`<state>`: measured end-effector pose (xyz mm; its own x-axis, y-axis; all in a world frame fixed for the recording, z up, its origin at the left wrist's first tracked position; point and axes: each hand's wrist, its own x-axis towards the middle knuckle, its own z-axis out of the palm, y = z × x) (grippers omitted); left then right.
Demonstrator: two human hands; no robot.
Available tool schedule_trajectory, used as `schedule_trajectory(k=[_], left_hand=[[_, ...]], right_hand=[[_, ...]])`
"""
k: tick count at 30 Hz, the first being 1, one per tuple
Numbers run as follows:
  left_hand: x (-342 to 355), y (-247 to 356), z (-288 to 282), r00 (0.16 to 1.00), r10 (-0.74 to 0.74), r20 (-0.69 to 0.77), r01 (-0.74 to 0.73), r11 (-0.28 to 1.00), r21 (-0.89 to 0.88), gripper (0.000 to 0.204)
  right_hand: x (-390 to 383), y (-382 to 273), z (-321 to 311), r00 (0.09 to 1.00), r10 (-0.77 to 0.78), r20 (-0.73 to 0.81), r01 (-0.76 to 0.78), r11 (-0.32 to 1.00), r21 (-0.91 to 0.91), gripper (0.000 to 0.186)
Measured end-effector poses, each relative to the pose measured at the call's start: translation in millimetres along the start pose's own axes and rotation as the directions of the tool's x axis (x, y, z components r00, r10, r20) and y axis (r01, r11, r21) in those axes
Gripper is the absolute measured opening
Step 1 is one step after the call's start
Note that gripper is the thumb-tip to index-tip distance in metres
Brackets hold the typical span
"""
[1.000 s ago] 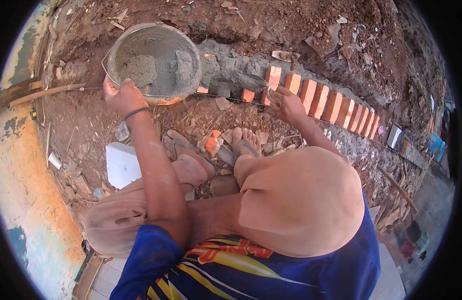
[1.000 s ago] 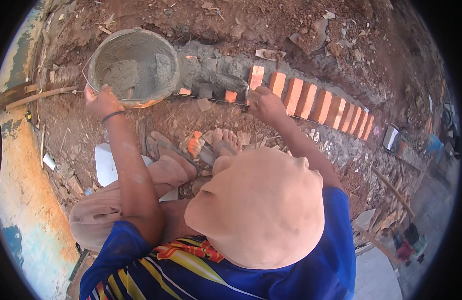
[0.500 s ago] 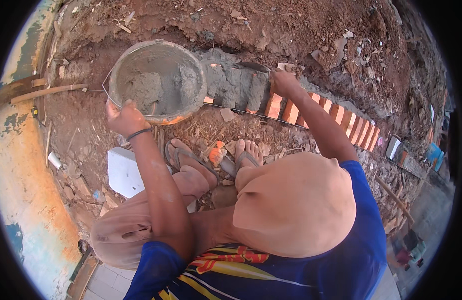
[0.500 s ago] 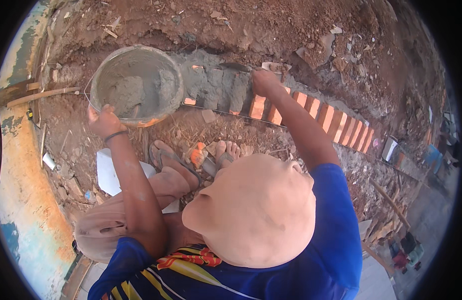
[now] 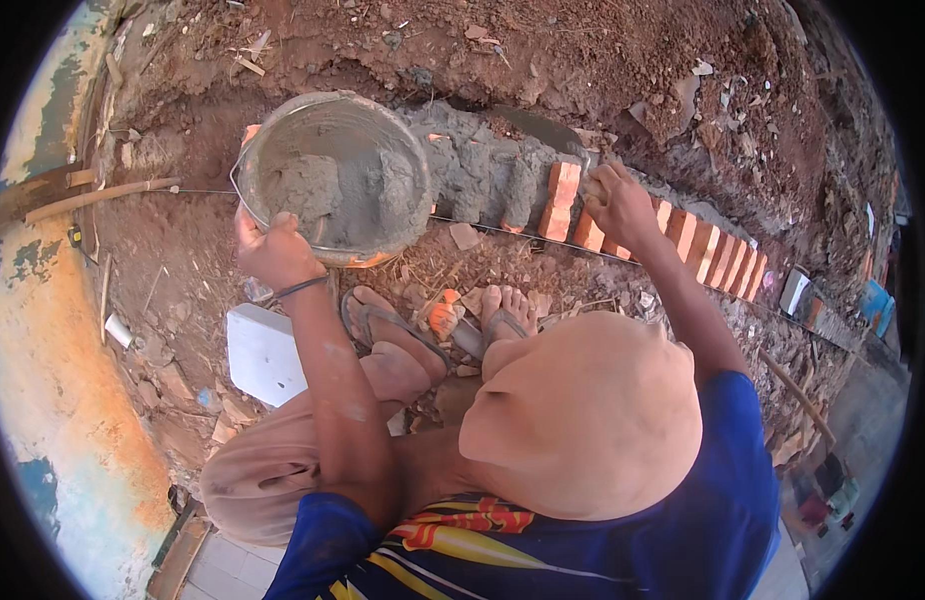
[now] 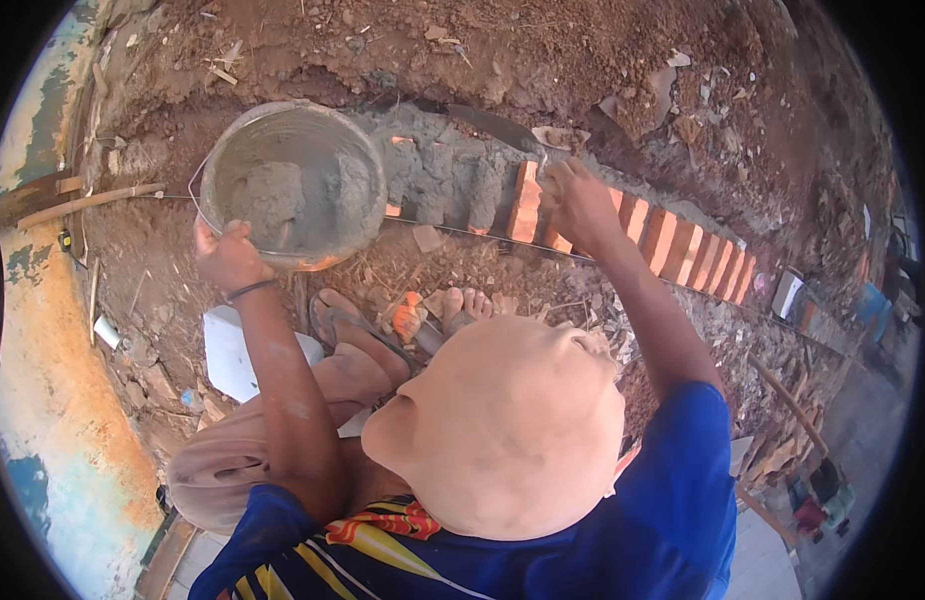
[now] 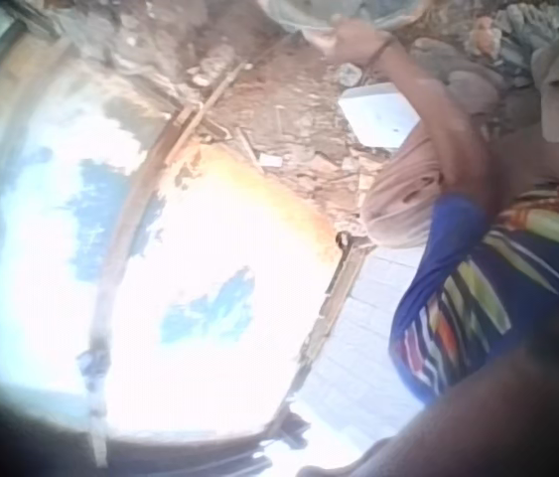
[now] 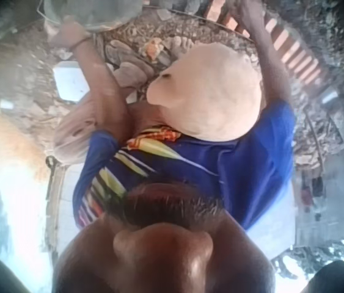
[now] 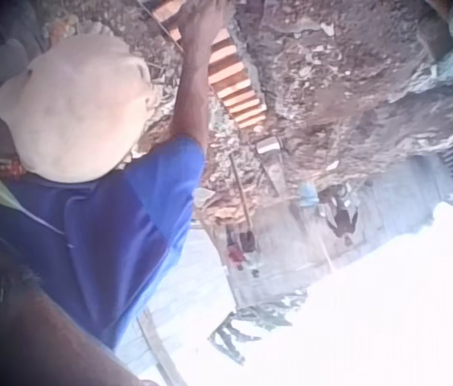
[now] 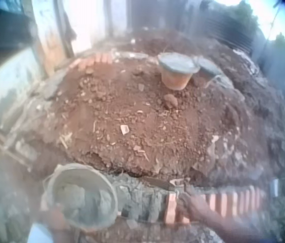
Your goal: The person lays bricks along a line, applying mortar from a bucket with a trowel and positioning each brick by hand.
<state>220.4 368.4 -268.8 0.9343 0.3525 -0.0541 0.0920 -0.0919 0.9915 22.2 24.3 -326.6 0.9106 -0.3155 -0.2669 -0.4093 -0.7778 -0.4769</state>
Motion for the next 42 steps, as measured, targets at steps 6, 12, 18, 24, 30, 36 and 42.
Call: schedule_trajectory(k=[6,12,18,24,30,36,42], left_hand=[[9,-4,1,0.997,0.049,0.06,-0.053,0.997,0.064,0.051],[24,-12,-2,1.0,0.024,-0.007,-0.024,1.0,0.014,0.047],[42,-16,-15,0.994,0.089,-0.069,-0.084,0.993,0.077,0.048],[47,-19,-22,0.981,0.156,-0.113,-0.131,0.97,0.203,0.046],[33,-14,-17,0.991,0.099,-0.085,-0.084,0.982,0.168,0.047],[10,-12,15,0.99,0.094,0.109,-0.099,0.994,0.047,0.05],[-10,-7,32,0.939,0.19,0.286,-0.239,0.96,0.147,0.052]], right_hand=[[22,-78,4,0.939,-0.253,0.234,0.204,0.956,0.212,0.032],[-10,-68,81,0.997,0.072,0.019,-0.075,0.955,0.286,0.037],[-24,-46,149,0.946,0.098,0.31,-0.108,0.994,0.016,0.032],[-71,-5,136,0.972,0.231,0.031,-0.233,0.961,0.151,0.027],[-69,-20,117,0.94,0.34,0.002,-0.33,0.911,0.246,0.027],[-13,-92,10,0.986,-0.114,-0.12,0.129,0.984,0.125,0.025],[72,-164,-1,0.935,-0.328,0.135,0.355,0.863,-0.359,0.027]])
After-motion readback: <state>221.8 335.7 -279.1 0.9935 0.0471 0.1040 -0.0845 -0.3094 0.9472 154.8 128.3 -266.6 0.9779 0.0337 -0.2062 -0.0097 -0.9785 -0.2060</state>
